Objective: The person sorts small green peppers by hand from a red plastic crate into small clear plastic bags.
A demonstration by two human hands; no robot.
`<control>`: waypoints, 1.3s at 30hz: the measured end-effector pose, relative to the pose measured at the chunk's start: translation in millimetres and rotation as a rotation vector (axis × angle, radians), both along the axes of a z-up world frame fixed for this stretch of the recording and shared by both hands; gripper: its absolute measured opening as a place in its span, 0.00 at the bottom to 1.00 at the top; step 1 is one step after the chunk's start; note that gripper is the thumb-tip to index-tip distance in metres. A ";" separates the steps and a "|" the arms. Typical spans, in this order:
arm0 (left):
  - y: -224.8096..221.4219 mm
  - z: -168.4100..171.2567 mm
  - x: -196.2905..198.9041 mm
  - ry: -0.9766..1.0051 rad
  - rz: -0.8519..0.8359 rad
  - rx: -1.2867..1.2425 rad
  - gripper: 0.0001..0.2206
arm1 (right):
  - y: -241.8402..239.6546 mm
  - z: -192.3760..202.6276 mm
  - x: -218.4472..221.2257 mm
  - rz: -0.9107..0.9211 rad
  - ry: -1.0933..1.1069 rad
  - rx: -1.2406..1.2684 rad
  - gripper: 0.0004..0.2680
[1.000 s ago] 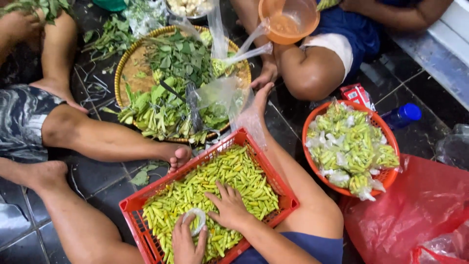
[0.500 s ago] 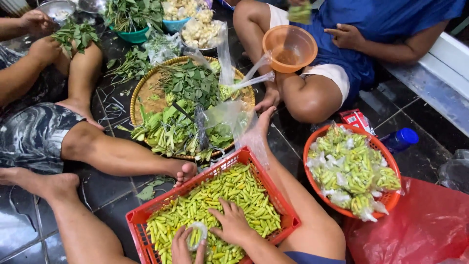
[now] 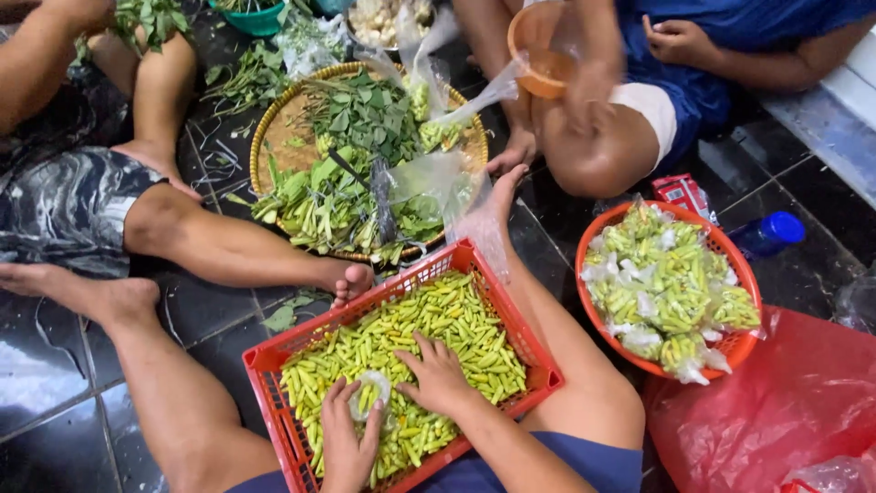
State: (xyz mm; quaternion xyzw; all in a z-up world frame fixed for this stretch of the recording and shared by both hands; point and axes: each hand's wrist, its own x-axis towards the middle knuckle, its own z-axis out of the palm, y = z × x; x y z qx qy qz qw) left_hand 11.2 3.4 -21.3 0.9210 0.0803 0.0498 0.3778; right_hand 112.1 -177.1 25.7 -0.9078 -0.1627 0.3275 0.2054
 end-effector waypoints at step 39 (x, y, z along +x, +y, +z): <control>-6.8 39.9 3.6 0.156 -0.216 0.122 0.26 | -5.6 -6.1 1.4 0.025 -0.068 0.029 0.23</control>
